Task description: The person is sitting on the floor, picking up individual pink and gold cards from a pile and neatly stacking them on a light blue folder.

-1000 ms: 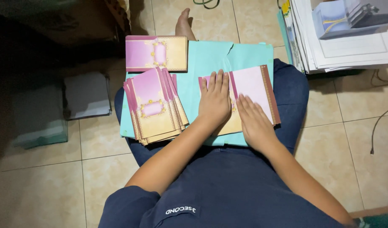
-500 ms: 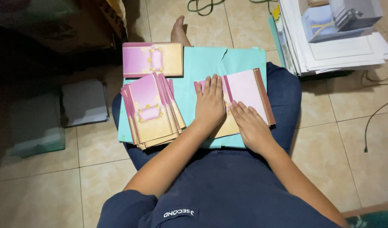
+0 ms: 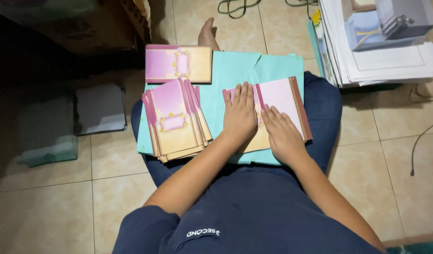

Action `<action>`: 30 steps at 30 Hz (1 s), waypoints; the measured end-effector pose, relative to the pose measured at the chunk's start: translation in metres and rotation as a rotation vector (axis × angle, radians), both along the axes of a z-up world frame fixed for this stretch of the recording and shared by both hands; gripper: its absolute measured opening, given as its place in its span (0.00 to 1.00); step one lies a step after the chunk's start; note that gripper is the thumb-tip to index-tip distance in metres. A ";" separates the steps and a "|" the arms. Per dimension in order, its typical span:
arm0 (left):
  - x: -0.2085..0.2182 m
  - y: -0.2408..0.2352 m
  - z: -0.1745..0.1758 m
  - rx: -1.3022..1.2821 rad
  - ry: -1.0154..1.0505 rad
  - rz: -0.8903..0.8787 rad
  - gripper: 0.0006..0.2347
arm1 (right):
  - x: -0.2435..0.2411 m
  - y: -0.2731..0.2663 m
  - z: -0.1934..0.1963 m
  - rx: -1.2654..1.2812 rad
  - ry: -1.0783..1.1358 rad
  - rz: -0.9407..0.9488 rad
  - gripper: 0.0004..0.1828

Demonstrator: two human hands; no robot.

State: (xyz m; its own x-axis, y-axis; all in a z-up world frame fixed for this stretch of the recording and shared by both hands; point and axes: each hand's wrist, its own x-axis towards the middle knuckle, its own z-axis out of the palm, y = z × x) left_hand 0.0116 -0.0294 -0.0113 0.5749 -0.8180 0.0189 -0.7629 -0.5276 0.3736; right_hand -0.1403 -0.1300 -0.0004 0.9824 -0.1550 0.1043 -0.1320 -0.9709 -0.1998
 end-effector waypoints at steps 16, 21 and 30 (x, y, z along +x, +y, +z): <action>-0.031 0.126 0.032 -0.136 0.126 -0.592 0.25 | -0.002 -0.011 0.023 0.420 -0.055 -0.120 0.26; -0.013 0.164 0.061 -0.666 -0.325 -0.234 0.24 | -0.007 -0.011 0.028 0.459 -0.045 -0.144 0.24; 0.023 0.194 0.035 -0.241 -0.234 -0.131 0.26 | -0.018 -0.019 0.042 0.218 -0.234 -0.360 0.27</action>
State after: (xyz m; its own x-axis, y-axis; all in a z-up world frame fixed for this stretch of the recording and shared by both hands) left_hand 0.0351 0.1649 0.0241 0.4227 -0.8405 0.3388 -0.8979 -0.3377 0.2825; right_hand -0.1586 -0.1493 0.0421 0.8164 -0.5236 0.2436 -0.3791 -0.8041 -0.4579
